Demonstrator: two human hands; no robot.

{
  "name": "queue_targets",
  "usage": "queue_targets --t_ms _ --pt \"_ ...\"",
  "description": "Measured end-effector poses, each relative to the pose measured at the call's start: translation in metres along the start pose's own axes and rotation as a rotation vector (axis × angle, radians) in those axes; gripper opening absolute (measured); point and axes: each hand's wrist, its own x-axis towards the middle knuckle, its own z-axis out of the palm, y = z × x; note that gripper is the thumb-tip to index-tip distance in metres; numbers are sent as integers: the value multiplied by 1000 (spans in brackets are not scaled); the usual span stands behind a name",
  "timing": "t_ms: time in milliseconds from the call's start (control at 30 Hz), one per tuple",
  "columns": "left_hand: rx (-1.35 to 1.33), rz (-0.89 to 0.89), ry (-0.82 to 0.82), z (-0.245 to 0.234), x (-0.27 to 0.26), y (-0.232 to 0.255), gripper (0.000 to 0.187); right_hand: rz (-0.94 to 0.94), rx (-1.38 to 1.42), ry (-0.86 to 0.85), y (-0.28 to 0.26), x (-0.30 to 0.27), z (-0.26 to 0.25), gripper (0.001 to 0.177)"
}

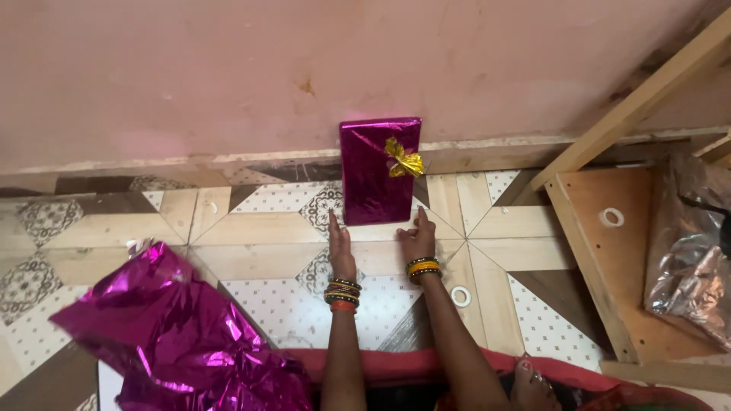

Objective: The person wraps a small rectangular box with shiny pink wrapping paper, folds the edges, and secures it with tape. They then place a gold ribbon bow on top of the wrapped gift.

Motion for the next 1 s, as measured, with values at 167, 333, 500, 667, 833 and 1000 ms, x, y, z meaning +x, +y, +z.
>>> queue_targets --t_ms 167,333,500,667,833,1000 --pt "-107 -71 75 -20 -27 22 64 -224 -363 85 8 -29 -12 69" --pt "-251 -34 180 -35 -40 54 55 -257 -912 -27 -20 -59 -43 66" --pt "-235 48 289 -42 -49 99 48 -25 -882 -301 -43 -69 -76 96" --pt "-71 178 522 -59 -60 147 42 -338 -790 -370 -10 -75 -74 66" --pt "147 428 869 -107 -74 177 56 -494 -522 -262 34 -71 -59 6" --pt "849 153 1423 -185 -102 172 36 -551 -249 -9 45 -58 -73 8"
